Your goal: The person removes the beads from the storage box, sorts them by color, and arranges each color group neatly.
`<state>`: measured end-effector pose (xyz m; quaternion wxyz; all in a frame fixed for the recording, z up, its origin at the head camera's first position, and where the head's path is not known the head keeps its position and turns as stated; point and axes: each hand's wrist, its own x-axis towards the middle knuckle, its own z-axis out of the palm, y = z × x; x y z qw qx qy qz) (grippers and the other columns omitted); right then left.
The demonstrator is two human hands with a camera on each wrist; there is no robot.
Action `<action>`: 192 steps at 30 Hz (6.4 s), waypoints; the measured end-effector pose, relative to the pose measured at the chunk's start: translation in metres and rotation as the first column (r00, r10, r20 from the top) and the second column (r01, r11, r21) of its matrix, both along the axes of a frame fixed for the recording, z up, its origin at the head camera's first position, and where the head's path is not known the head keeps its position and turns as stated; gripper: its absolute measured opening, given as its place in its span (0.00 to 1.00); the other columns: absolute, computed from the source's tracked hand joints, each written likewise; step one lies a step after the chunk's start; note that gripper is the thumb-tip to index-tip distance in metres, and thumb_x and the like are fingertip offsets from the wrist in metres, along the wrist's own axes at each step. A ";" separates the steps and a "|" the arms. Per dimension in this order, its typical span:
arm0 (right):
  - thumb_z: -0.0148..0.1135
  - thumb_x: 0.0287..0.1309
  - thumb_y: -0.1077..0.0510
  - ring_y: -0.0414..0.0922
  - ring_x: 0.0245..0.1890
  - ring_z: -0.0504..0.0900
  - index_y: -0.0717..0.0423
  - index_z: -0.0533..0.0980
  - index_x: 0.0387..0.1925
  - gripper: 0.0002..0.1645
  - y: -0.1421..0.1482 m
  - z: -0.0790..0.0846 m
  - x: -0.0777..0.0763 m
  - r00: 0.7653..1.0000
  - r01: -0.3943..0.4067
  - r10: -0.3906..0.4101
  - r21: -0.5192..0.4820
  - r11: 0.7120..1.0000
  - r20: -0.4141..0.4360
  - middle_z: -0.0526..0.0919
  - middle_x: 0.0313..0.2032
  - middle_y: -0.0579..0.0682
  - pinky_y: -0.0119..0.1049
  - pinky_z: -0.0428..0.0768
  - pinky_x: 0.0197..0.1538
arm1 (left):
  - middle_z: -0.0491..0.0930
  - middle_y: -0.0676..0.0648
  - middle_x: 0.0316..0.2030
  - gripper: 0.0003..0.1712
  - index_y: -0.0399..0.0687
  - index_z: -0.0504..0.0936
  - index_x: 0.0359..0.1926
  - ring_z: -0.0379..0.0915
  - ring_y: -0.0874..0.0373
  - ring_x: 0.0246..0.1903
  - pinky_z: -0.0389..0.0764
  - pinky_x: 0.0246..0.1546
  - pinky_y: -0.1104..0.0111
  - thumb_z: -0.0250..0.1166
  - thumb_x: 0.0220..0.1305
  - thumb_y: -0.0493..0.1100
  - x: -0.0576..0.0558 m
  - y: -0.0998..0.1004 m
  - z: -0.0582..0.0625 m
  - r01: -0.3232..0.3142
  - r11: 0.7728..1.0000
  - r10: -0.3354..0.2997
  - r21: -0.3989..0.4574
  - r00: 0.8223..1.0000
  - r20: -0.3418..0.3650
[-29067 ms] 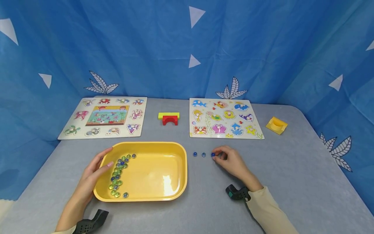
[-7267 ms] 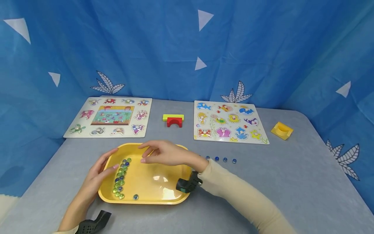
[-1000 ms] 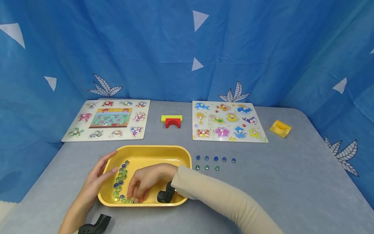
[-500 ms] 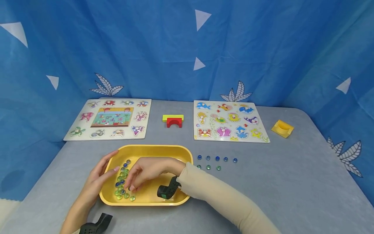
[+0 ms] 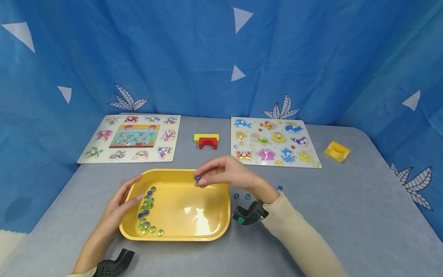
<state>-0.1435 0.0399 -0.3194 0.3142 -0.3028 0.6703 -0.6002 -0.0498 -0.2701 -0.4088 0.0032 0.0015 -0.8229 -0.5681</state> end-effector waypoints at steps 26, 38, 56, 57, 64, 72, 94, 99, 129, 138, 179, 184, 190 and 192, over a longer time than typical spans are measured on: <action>0.64 0.51 0.59 0.32 0.26 0.73 0.53 0.80 0.39 0.11 0.201 -0.093 0.026 0.673 0.713 -0.427 0.376 0.591 -0.604 0.82 0.33 0.49 0.26 0.73 0.30 | 0.55 0.56 0.66 0.31 0.57 0.54 0.67 0.54 0.79 0.54 0.64 0.45 0.90 0.52 0.65 0.44 0.000 0.001 -0.001 -0.013 1.000 0.013 -0.009 1.000 0.001; 0.65 0.47 0.64 0.32 0.24 0.70 0.53 0.81 0.35 0.10 0.196 -0.100 0.026 0.595 0.754 -0.406 0.309 0.579 -0.693 0.78 0.29 0.47 0.25 0.71 0.26 | 0.54 0.55 0.67 0.31 0.58 0.54 0.67 0.51 0.80 0.55 0.62 0.45 0.91 0.52 0.65 0.46 -0.001 -0.001 0.000 -0.027 0.999 0.027 -0.022 0.999 0.021; 0.62 0.53 0.51 0.39 0.34 0.75 0.52 0.77 0.45 0.18 0.196 -0.064 0.040 0.618 0.731 -0.322 0.374 0.571 -0.717 0.79 0.40 0.49 0.32 0.76 0.37 | 0.53 0.56 0.67 0.31 0.58 0.54 0.67 0.50 0.79 0.58 0.60 0.46 0.92 0.52 0.65 0.46 0.000 0.002 0.001 -0.012 1.000 0.013 -0.019 1.000 0.016; 0.62 0.53 0.50 0.38 0.34 0.76 0.51 0.77 0.45 0.18 0.193 -0.062 0.042 0.627 0.720 -0.321 0.371 0.586 -0.710 0.80 0.40 0.48 0.32 0.77 0.37 | 0.53 0.56 0.67 0.31 0.58 0.54 0.67 0.50 0.79 0.57 0.61 0.46 0.92 0.52 0.65 0.45 0.000 0.002 0.001 -0.009 1.000 0.009 -0.014 1.000 0.014; 0.57 0.57 0.46 0.32 0.37 0.76 0.48 0.76 0.47 0.18 0.160 -0.042 0.040 0.755 0.559 -0.280 0.358 0.748 -0.593 0.81 0.41 0.41 0.30 0.76 0.42 | 0.55 0.57 0.66 0.31 0.56 0.54 0.67 0.52 0.81 0.55 0.63 0.45 0.91 0.52 0.65 0.44 0.000 0.002 0.000 -0.005 1.000 0.005 -0.005 1.000 0.002; 0.57 0.57 0.46 0.35 0.37 0.77 0.45 0.75 0.50 0.20 0.074 -0.008 0.021 0.880 0.216 -0.043 0.318 0.923 -0.473 0.82 0.38 0.41 0.31 0.77 0.42 | 0.53 0.57 0.67 0.31 0.57 0.54 0.67 0.49 0.79 0.58 0.60 0.46 0.92 0.52 0.65 0.45 0.000 0.001 0.002 -0.009 1.000 0.009 -0.008 1.000 0.008; 0.61 0.54 0.56 0.40 0.21 0.79 0.57 0.73 0.47 0.18 -0.135 -0.050 0.008 0.920 -0.357 0.392 0.477 0.803 0.027 0.81 0.24 0.48 0.27 0.77 0.28 | 0.54 0.59 0.66 0.30 0.55 0.54 0.68 0.50 0.82 0.56 0.63 0.46 0.90 0.51 0.66 0.43 -0.001 0.000 0.000 0.029 0.999 -0.029 0.026 1.000 -0.013; 0.62 0.52 0.58 0.39 0.19 0.79 0.57 0.75 0.46 0.18 -0.145 -0.056 0.017 0.916 -0.369 0.399 0.497 0.785 0.049 0.82 0.22 0.48 0.25 0.76 0.26 | 0.54 0.59 0.66 0.30 0.54 0.54 0.68 0.50 0.82 0.57 0.63 0.46 0.90 0.51 0.66 0.42 0.000 -0.003 0.002 0.028 0.999 -0.027 0.030 0.999 -0.022; 0.64 0.46 0.68 0.36 0.32 0.80 0.50 0.71 0.49 0.26 -0.143 -0.060 0.026 0.879 -0.460 0.457 0.488 0.742 0.133 0.83 0.27 0.44 0.20 0.73 0.39 | 0.54 0.59 0.66 0.30 0.54 0.55 0.67 0.47 0.80 0.59 0.59 0.47 0.91 0.51 0.66 0.43 -0.001 -0.001 0.002 0.032 0.999 -0.032 0.022 0.999 -0.017; 0.61 0.48 0.71 0.37 0.24 0.79 0.56 0.72 0.46 0.21 -0.143 -0.061 0.024 0.873 -0.487 0.450 0.399 0.776 0.191 0.83 0.26 0.50 0.27 0.79 0.33 | 0.54 0.56 0.67 0.30 0.57 0.54 0.67 0.49 0.78 0.59 0.60 0.46 0.91 0.51 0.66 0.45 -0.001 0.000 0.002 0.014 1.000 -0.013 -0.002 1.000 0.020; 0.59 0.56 0.50 0.42 0.32 0.78 0.57 0.77 0.45 0.19 0.137 -0.068 0.021 0.920 0.367 -0.290 0.317 0.875 -0.265 0.82 0.39 0.56 0.34 0.76 0.34 | 0.53 0.59 0.66 0.28 0.54 0.56 0.67 0.43 0.77 0.64 0.56 0.49 0.92 0.49 0.67 0.47 0.000 0.000 0.004 0.018 0.999 -0.017 0.029 1.000 -0.015; 0.62 0.53 0.53 0.37 0.26 0.75 0.54 0.78 0.38 0.12 0.157 -0.078 0.030 0.864 0.454 -0.300 0.367 0.812 -0.404 0.81 0.30 0.48 0.29 0.73 0.28 | 0.52 0.57 0.67 0.29 0.56 0.55 0.67 0.45 0.76 0.63 0.58 0.48 0.91 0.50 0.67 0.48 0.000 0.001 0.004 0.013 1.000 -0.013 0.015 1.000 0.003; 0.64 0.50 0.55 0.33 0.23 0.71 0.50 0.78 0.33 0.07 0.164 -0.089 0.037 0.802 0.538 -0.303 0.403 0.740 -0.514 0.77 0.26 0.44 0.27 0.71 0.25 | 0.53 0.54 0.67 0.29 0.56 0.55 0.67 0.51 0.80 0.57 0.62 0.46 0.90 0.50 0.67 0.47 0.000 0.001 0.006 0.015 1.000 -0.015 0.016 1.000 0.000; 0.65 0.50 0.56 0.32 0.22 0.70 0.49 0.79 0.33 0.07 0.163 -0.094 0.037 0.767 0.575 -0.312 0.385 0.722 -0.561 0.77 0.26 0.43 0.27 0.71 0.25 | 0.53 0.53 0.67 0.29 0.56 0.55 0.67 0.52 0.81 0.55 0.63 0.46 0.90 0.50 0.67 0.47 0.000 0.001 0.006 0.017 1.000 -0.017 0.012 1.000 -0.003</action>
